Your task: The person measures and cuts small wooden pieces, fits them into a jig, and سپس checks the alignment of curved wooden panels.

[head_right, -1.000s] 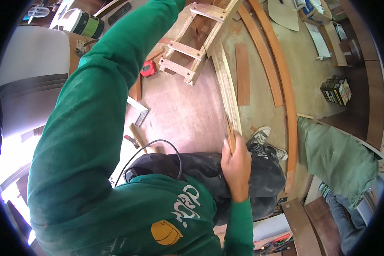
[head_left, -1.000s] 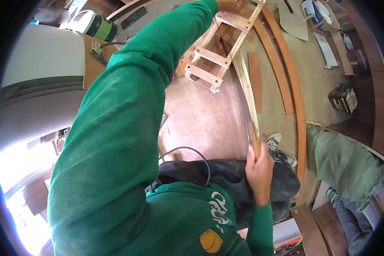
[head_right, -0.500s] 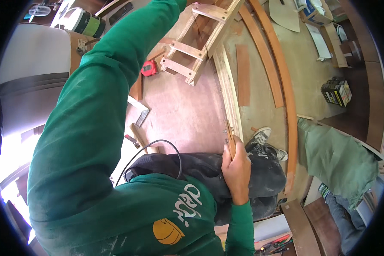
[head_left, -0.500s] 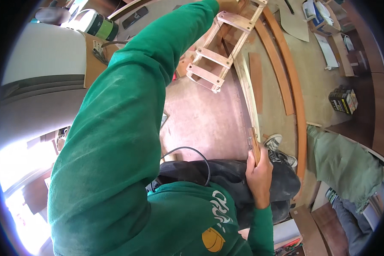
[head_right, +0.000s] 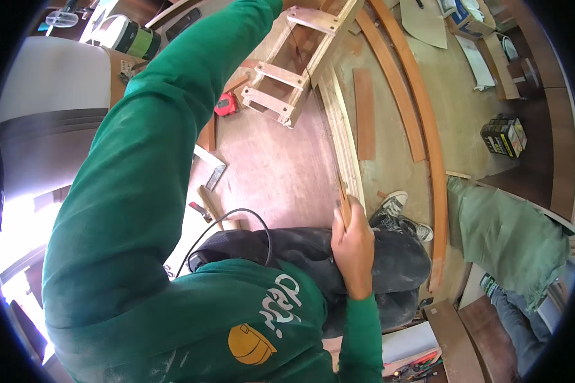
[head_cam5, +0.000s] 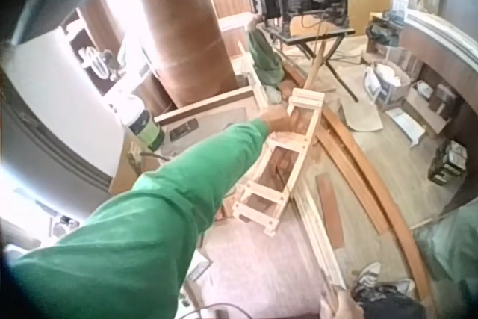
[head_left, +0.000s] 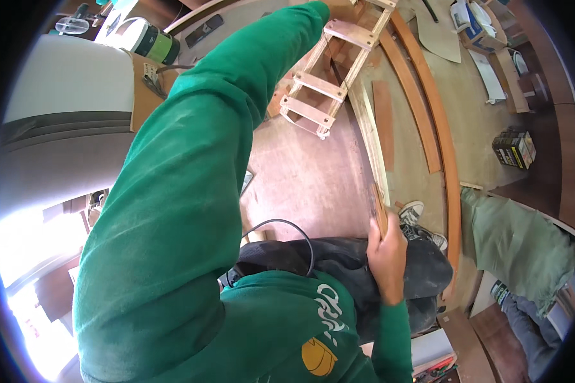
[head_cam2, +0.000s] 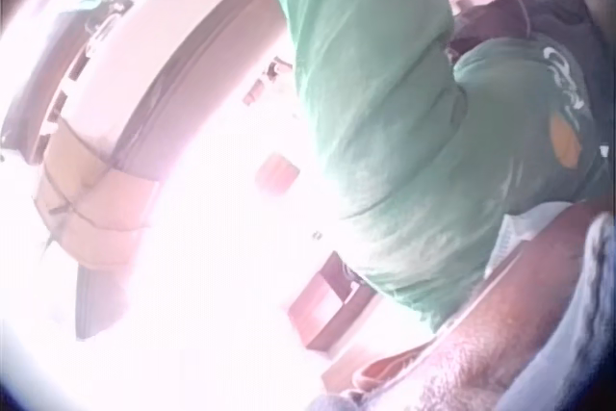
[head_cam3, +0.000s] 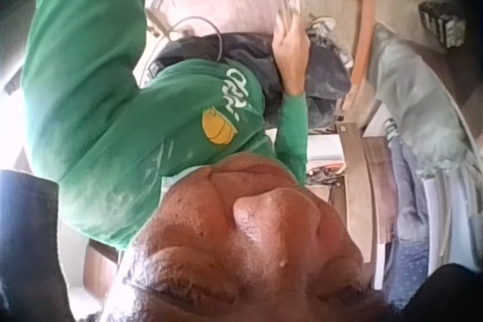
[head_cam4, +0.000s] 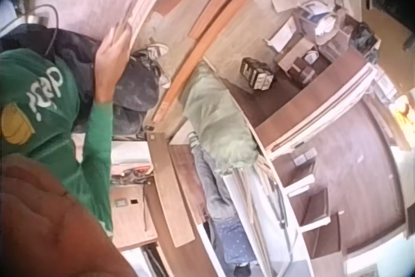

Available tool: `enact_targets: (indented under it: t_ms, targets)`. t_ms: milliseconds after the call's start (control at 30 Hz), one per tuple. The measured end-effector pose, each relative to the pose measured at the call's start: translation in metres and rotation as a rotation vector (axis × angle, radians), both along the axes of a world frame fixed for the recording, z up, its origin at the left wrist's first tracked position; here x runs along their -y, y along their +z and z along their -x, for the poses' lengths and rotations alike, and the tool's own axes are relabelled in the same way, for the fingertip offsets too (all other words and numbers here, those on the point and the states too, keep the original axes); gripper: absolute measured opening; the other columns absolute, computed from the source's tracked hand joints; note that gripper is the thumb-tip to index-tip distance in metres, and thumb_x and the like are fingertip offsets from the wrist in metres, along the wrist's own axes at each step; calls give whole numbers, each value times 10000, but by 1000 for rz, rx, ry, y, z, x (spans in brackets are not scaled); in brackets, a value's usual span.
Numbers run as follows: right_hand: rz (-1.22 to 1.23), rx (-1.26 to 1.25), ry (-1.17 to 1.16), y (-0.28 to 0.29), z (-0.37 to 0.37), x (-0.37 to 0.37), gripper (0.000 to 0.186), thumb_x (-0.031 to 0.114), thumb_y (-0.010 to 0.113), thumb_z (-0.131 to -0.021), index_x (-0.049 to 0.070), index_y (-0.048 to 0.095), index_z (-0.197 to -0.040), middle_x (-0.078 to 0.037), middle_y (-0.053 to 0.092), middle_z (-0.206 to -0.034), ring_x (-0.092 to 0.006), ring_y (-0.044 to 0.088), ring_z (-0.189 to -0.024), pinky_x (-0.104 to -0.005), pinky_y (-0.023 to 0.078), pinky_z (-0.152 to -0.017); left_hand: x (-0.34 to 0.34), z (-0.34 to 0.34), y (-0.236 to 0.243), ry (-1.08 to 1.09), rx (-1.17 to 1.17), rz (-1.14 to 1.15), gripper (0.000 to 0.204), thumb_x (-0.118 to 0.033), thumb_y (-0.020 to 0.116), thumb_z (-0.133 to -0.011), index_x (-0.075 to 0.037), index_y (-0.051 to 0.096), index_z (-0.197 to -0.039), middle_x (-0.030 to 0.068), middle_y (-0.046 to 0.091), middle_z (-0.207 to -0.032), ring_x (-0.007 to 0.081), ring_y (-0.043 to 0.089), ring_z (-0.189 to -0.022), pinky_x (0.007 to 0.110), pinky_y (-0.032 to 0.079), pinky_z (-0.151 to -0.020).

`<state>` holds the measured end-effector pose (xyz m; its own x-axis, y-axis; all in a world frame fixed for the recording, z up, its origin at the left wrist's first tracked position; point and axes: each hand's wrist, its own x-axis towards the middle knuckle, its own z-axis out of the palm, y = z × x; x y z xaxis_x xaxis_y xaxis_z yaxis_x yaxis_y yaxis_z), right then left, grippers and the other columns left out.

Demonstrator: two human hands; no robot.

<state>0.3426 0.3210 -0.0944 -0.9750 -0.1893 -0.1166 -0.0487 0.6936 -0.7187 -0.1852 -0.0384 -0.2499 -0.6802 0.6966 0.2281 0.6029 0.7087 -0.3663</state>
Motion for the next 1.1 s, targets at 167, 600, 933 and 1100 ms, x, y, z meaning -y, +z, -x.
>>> enact_targets:
  t_ms: [167, 600, 933, 1100]
  targets:
    - [-3, -4, 63, -15, 68, 59, 332, 262, 573, -1053, 28, 577, -1288, -312, 696, -1051, -516, 673, -930, -580, 537, -761, 34, -18, 15, 57, -88, -4, 423, -261, 407, -1041, 75, 661, -1077, 219, 703, -758, 391, 689, -601, 540, 560, -604]
    - [4, -14, 24, -10, 11, 2, 343, 267, 580, -1054, 49, 594, -1318, -303, 691, -1095, -499, 683, -935, -545, 552, -752, -14, -49, 56, 383, 388, -329, 459, -370, 383, -1057, -39, 683, -1163, 242, 736, -838, 449, 719, -707, 571, 565, -692]
    - [72, -53, 50, -30, 76, 53, 290, 216, 596, -1043, 36, 583, -1270, -294, 699, -1048, -512, 671, -949, -563, 539, -762, -19, -45, 44, 485, 384, -229, 586, -580, 398, -1025, -113, 725, -1158, 228, 766, -960, 421, 757, -841, 536, 585, -766]
    - [48, -22, 54, -9, 19, 11, 370, 225, 605, -1040, 27, 566, -1349, -296, 689, -1108, -500, 677, -965, -524, 554, -784, -7, -63, 82, 655, 454, -361, 627, -608, 407, -1008, -103, 768, -1090, 243, 762, -1013, 418, 752, -965, 535, 576, -862]
